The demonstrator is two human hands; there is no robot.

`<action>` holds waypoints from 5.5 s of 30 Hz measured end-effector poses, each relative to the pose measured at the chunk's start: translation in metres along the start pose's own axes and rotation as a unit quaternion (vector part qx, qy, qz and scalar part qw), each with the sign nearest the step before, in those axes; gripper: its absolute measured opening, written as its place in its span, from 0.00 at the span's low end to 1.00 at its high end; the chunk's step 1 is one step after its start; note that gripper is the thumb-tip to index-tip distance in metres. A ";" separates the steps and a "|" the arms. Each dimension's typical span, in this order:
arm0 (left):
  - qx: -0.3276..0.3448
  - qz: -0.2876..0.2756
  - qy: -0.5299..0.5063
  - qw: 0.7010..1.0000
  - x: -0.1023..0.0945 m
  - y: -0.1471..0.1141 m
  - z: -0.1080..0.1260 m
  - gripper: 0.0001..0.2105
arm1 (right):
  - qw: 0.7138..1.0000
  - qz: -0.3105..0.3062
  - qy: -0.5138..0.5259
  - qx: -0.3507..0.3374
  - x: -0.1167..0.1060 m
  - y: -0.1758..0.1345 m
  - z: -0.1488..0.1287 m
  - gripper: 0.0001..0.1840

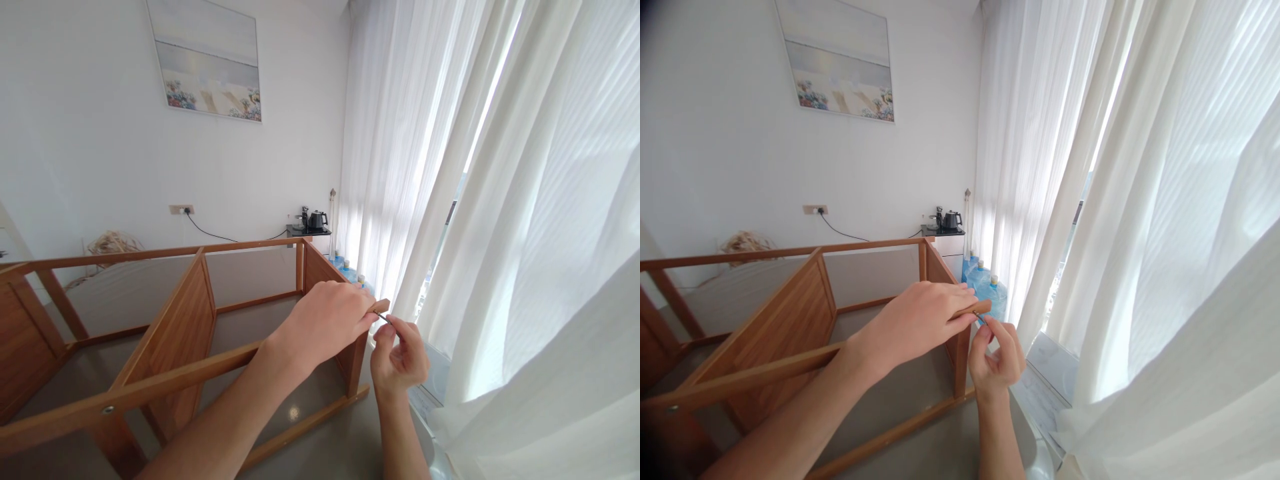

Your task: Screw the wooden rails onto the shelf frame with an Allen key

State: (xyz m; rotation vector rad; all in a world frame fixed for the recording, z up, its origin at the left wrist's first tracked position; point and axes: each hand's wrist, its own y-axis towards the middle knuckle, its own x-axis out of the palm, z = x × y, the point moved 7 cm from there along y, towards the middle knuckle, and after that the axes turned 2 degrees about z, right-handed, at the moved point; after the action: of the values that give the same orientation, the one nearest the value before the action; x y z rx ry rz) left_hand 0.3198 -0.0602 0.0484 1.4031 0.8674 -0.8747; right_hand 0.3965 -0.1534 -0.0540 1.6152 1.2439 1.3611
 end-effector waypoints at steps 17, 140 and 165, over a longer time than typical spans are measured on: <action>-0.008 -0.001 0.002 1.000 -0.001 0.000 -0.001 0.12 | 0.999 -0.005 -0.029 -0.026 -0.001 0.007 -0.005 0.12; -0.005 -0.001 0.016 1.000 0.002 0.000 -0.001 0.12 | 0.996 -0.007 -0.075 0.042 -0.008 -0.018 0.017 0.02; -0.005 0.003 0.019 1.000 0.000 0.000 0.000 0.12 | 0.998 -0.010 -0.060 0.022 -0.006 -0.012 0.007 0.05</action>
State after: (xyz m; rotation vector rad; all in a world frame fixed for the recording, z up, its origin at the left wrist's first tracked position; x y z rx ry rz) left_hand 0.3195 -0.0603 0.0484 1.4176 0.8950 -0.8393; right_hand 0.4006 -0.1546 -0.0683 1.6851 1.2231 1.2149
